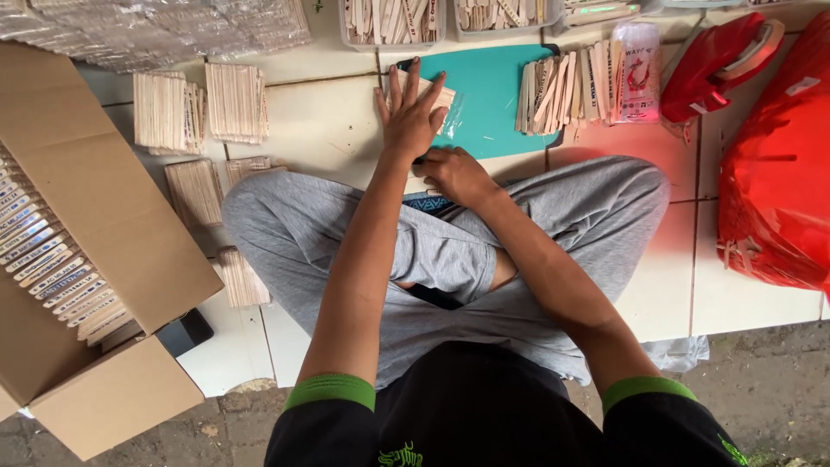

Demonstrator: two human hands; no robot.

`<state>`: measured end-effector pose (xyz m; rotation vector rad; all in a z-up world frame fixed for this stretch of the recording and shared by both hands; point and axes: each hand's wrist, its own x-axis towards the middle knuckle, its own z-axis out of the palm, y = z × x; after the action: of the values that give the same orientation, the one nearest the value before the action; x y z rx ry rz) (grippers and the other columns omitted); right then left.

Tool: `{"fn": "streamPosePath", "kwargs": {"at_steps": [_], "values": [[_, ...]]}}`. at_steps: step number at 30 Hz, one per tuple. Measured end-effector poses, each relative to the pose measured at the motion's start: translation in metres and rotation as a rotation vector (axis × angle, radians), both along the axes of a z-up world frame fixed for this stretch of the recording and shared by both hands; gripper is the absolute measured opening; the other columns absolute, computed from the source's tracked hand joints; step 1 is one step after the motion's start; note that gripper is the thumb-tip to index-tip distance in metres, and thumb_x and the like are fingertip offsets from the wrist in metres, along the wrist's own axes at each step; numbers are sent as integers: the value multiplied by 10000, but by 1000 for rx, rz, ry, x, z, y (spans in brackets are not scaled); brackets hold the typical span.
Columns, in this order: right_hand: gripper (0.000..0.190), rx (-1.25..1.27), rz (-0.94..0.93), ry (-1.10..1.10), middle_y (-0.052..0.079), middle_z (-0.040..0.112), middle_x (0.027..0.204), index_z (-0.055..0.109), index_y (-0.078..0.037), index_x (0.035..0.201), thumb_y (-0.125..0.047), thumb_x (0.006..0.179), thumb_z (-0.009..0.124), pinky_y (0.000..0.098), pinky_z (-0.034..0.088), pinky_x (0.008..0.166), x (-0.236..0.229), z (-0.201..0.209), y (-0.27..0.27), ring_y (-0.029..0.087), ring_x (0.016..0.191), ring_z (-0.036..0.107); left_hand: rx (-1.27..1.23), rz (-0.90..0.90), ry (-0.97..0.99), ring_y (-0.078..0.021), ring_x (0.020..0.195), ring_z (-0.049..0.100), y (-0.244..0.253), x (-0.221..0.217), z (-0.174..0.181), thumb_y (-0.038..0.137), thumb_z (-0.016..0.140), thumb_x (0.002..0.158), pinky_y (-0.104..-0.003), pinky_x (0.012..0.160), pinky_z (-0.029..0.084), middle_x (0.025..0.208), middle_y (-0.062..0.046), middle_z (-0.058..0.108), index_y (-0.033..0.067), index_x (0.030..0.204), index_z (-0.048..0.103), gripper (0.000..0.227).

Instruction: The person sits on the floor and packs small wooden sticks into clear plastic bags. They arrange the sticks into neat stacks, place them into bags, and seal them. The person then places the sealed bags into a cardboard box. A cat walks by briefly.

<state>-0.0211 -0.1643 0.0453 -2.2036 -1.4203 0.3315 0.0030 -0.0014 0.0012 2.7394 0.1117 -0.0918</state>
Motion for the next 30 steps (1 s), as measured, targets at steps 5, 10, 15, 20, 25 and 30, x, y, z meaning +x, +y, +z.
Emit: {"fn": "streamPosePath", "kwargs": {"at_steps": [5, 10, 15, 20, 25, 30], "values": [[395, 245, -118, 232, 148, 593, 1040, 663, -33, 1143, 136, 793, 592, 440, 474, 806, 9, 13, -14, 357, 917, 604, -105, 17, -29, -366, 1572, -64, 4, -1, -7, 402, 522, 1108, -671, 1212, 102, 1716, 52, 56, 462, 1572, 448, 475], [262, 371, -636, 105, 153, 603, 970, 701, 1, 1063, 87, 854, 569, 376, 549, 638, 42, -11, -44, 275, 702, 646, -174, 152, -84, -303, 1565, 74, -4, 4, 8, 366, 625, 1022, -631, 1191, 154, 1656, 84, 302, 473, 1358, 685, 358], [35, 313, -847, 371, -35, 742, 765, 767, -124, 874, -118, 900, 790, 260, 520, 647, 46, -7, -32, 66, 671, 635, -202, 237, -69, -292, 1555, 129, -9, 8, 17, 391, 741, 942, -733, 1182, 77, 1609, 109, 383, 446, 1249, 760, 313], [61, 241, -930, 430, -41, 727, 687, 764, -142, 843, -112, 891, 786, 247, 530, 600, 47, -2, -25, 63, 578, 649, -175, 185, -77, -315, 1553, 142, -5, 7, 17, 397, 719, 961, -733, 1171, 112, 1619, 98, 365, 433, 1272, 739, 314], [48, 206, -1018, 641, -50, 712, 670, 773, -156, 857, -147, 904, 773, 189, 512, 476, 46, 12, -22, 67, 531, 709, -129, 154, -149, -295, 1552, 143, -5, 1, 2, 439, 662, 981, -604, 1164, 182, 1622, 108, 363, 464, 1293, 722, 319], [54, 274, -938, 650, -27, 704, 679, 767, -129, 872, -126, 926, 768, 196, 499, 462, 50, 12, -18, 73, 527, 689, -209, 204, -135, -265, 1553, 151, -5, 5, 10, 407, 664, 990, -592, 1166, 169, 1600, 125, 407, 454, 1256, 758, 285]]}}
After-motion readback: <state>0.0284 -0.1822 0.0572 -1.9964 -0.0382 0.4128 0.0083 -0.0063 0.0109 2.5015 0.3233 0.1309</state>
